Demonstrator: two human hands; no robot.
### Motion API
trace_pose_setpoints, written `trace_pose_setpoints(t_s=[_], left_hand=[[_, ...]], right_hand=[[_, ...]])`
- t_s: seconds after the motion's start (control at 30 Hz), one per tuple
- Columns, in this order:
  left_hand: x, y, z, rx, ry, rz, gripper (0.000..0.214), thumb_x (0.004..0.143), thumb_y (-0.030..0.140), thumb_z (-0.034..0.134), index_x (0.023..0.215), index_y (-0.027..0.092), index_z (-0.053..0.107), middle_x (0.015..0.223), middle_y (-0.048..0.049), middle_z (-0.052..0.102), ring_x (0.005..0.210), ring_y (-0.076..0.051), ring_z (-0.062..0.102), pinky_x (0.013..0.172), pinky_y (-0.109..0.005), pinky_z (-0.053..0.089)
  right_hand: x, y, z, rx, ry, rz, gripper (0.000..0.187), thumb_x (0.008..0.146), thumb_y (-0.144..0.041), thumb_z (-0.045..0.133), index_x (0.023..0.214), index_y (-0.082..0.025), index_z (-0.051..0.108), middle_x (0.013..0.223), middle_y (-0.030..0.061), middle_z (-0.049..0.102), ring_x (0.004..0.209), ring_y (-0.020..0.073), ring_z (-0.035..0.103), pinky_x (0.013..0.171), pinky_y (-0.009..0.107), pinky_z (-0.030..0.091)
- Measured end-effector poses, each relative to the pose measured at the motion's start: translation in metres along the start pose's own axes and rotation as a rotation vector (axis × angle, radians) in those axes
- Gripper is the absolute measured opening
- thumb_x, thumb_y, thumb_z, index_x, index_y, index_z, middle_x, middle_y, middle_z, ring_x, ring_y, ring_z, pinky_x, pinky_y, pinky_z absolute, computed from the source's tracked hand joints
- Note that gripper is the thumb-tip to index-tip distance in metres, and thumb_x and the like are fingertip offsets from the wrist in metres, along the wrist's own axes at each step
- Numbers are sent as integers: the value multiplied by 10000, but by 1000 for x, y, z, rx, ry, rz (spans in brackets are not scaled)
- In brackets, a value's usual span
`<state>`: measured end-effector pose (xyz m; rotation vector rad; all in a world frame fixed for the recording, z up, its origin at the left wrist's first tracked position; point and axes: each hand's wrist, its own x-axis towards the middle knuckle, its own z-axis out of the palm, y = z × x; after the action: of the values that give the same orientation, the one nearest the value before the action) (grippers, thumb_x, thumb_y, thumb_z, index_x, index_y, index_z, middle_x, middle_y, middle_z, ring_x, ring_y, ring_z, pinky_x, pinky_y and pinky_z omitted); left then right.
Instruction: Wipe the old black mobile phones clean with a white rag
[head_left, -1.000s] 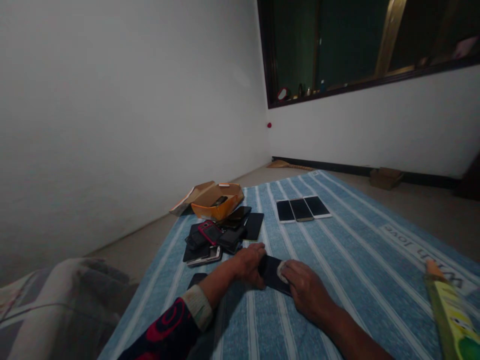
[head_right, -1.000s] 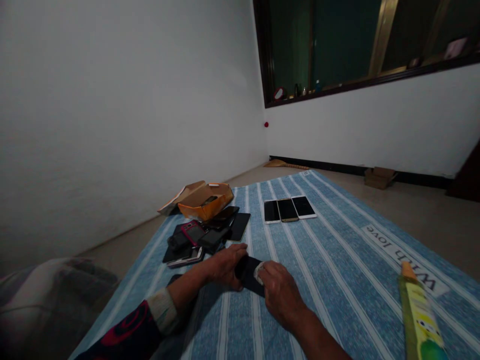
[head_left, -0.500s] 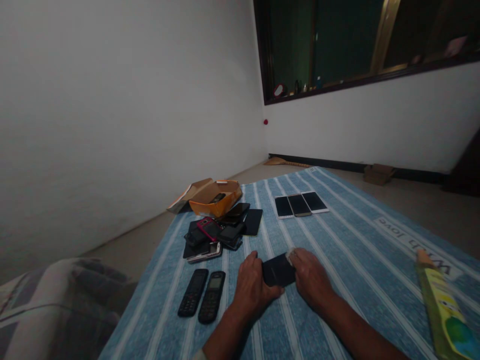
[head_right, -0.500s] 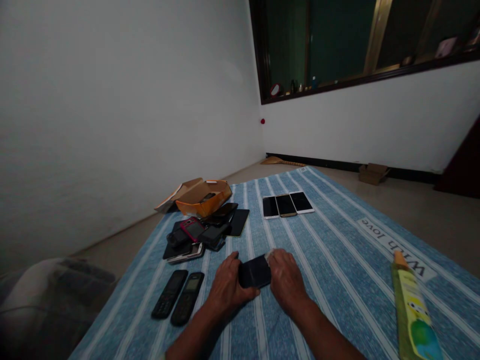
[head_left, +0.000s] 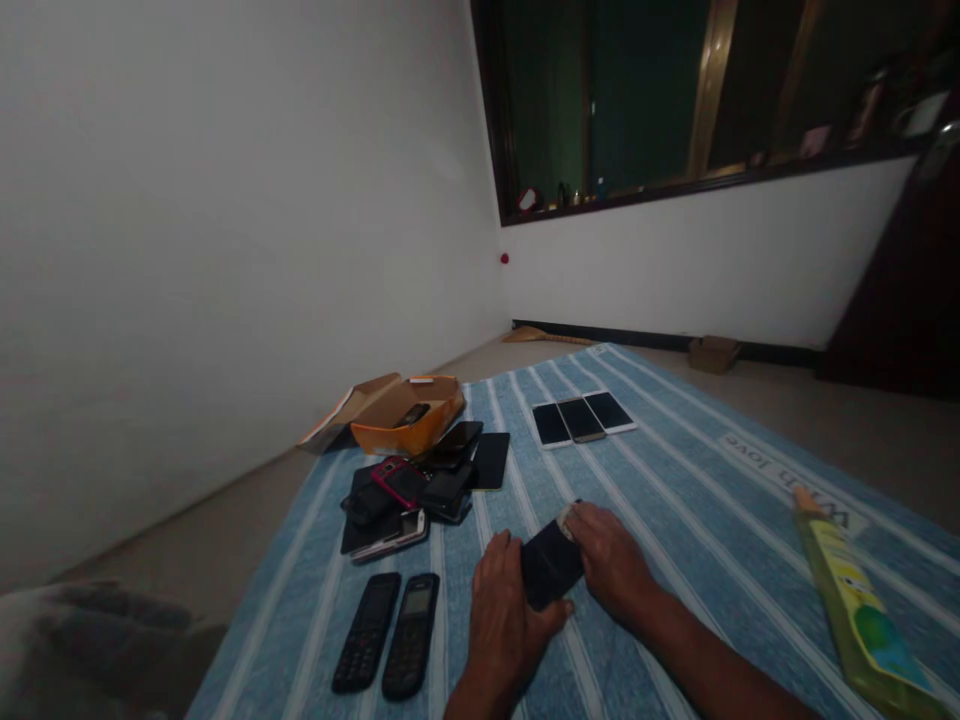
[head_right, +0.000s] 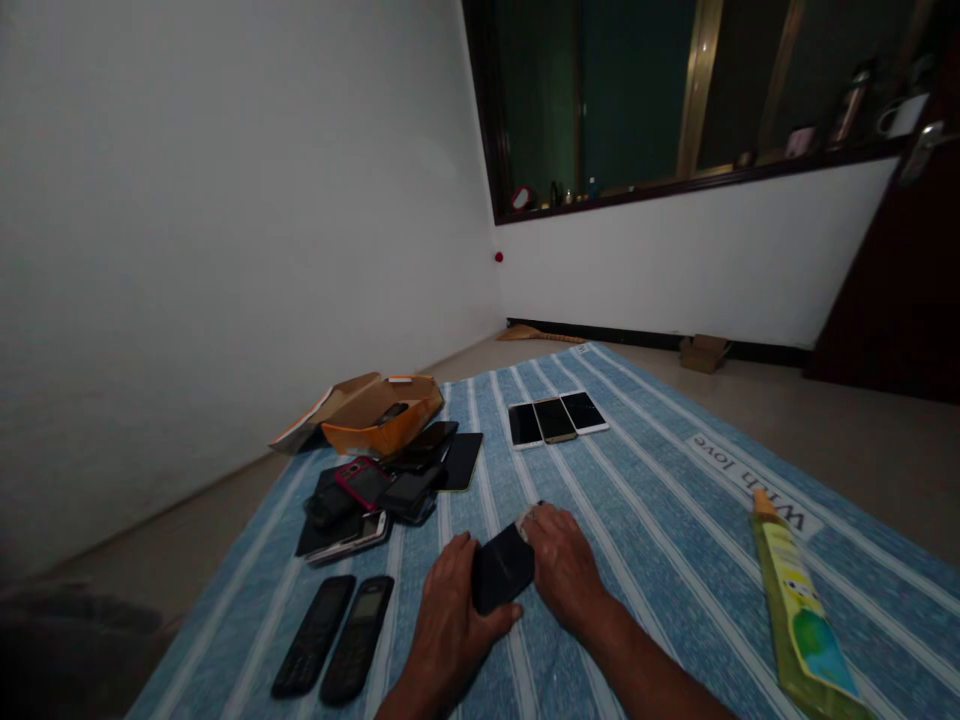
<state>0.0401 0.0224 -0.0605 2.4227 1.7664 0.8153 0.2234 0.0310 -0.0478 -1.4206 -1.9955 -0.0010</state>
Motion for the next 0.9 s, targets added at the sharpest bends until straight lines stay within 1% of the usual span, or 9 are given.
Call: trace_pose_setpoints(t_s=[0.1,0.23,0.3,0.37,0.43,0.6,0.7,0.8,0.9], left_hand=[[-1,-9,0,-53,18,40,790,593,312,721,1309,91,471,1315,-228,576,1240,-390,533,1018,-554,446],[-3,-17,-1,-111,44,119,697,650,317,678,1293,131,486,1210,-190,649,1121,-363,621,933,-525,514],[-7,-23,0,-106,77,158,681,676,317,666,1307,151,473,1203,-178,656,1109,-353,633,913,-503,530],[-11,-30,4,-68,104,196,734,658,303,688,1335,164,440,1230,-171,646,1118,-354,630,912,-493,536],[-14,-37,9,-28,136,255,769,659,307,699,1358,173,408,1241,-164,642,1103,-351,638,895,-487,549],[-17,-46,23,29,242,291,808,681,376,684,1389,152,366,1245,-181,632,1117,-372,622,869,-507,561],[-17,-47,26,47,277,314,782,705,375,658,1390,149,357,1229,-179,640,1101,-362,634,850,-494,572],[-18,-46,24,66,302,312,717,740,384,634,1361,138,375,1197,-182,653,1065,-347,654,826,-472,583],[-19,-43,19,93,305,282,670,752,373,623,1339,138,399,1189,-179,658,1064,-343,657,822,-463,584]], right_hand=[[-5,-9,7,31,31,-72,395,814,5,415,1091,-158,646,1135,127,658,1124,260,550,1002,434,420],[-10,-30,9,163,-107,-220,366,788,-52,483,1102,-165,632,1162,109,654,1128,247,554,1027,415,400],[-9,-35,7,190,-164,-219,406,767,-33,480,1115,-187,624,1174,87,652,1135,232,556,1051,417,373],[-7,-31,4,167,-168,-174,489,749,8,452,1163,-203,606,1216,76,640,1181,226,536,1085,441,325],[-5,-21,1,111,-118,-104,515,748,37,426,1164,-204,609,1219,80,639,1200,229,521,1086,454,313],[-1,0,0,-18,13,27,432,796,37,393,1079,-179,638,1165,114,646,1089,250,558,977,448,403],[-5,-6,4,-3,6,-17,399,815,8,413,1099,-167,632,1146,116,651,1078,252,560,984,435,408],[-13,-19,11,39,-47,-96,485,781,13,438,1204,-168,592,1249,101,623,1203,253,514,1074,431,342],[-18,-29,13,76,-120,-149,498,764,-3,469,1218,-169,586,1307,85,599,1261,247,485,1113,413,309]])
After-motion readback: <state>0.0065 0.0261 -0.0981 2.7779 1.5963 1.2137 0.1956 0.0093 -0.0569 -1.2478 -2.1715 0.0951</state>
